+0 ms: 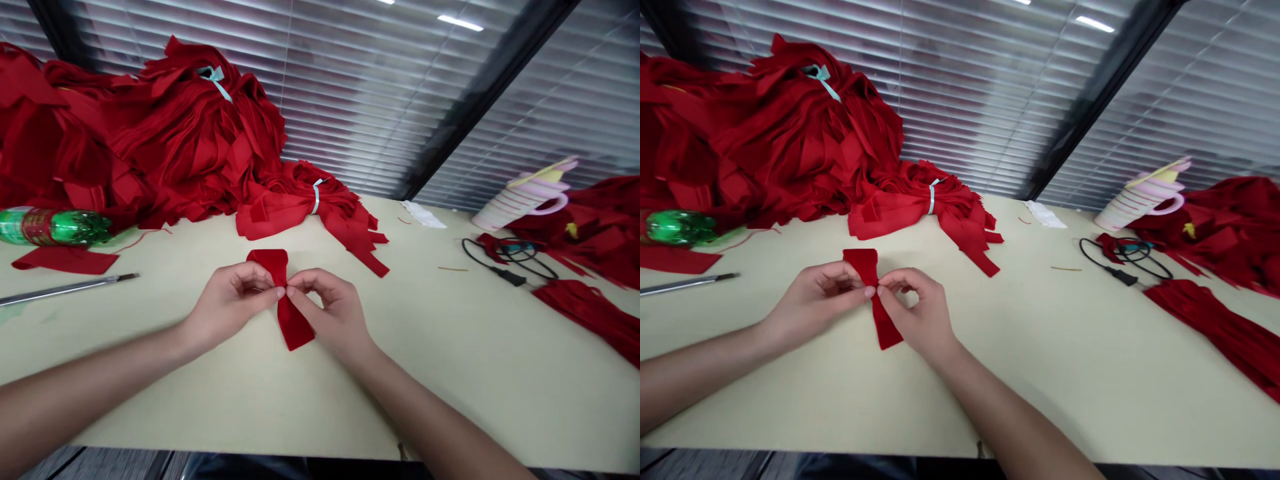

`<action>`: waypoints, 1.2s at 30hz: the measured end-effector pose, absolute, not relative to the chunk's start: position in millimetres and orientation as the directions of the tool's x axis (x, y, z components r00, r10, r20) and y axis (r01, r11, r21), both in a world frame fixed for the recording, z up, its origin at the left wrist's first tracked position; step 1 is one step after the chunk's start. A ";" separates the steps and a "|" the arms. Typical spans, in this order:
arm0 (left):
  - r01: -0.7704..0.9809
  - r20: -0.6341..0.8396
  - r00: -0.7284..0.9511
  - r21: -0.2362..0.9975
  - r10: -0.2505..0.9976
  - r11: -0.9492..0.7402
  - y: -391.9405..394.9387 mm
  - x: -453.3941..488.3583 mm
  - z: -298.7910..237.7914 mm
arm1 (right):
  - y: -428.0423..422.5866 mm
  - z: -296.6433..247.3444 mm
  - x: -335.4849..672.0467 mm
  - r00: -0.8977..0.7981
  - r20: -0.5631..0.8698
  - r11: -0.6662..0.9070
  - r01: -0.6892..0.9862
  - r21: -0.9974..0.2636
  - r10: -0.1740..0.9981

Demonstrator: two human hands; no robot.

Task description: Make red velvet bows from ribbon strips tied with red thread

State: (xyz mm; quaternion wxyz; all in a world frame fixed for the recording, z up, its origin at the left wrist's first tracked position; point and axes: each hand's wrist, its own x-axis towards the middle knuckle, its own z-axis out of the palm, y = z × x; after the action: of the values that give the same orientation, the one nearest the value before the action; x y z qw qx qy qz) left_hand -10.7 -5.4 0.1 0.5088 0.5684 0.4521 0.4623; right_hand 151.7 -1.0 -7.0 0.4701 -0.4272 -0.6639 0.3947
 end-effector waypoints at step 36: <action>-0.070 0.001 0.220 0.997 0.975 0.015 -5.1 -11.6 -1.5 | -7.7 0.9 149.9 -0.244 0.401 0.462 0.299 -0.835 0.883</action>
State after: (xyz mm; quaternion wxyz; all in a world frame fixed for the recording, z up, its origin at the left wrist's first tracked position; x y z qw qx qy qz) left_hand -11.6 -5.1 -1.5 0.5715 0.5325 0.4253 0.4571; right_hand 149.9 -7.7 0.9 0.4586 -0.4094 -0.7216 0.3183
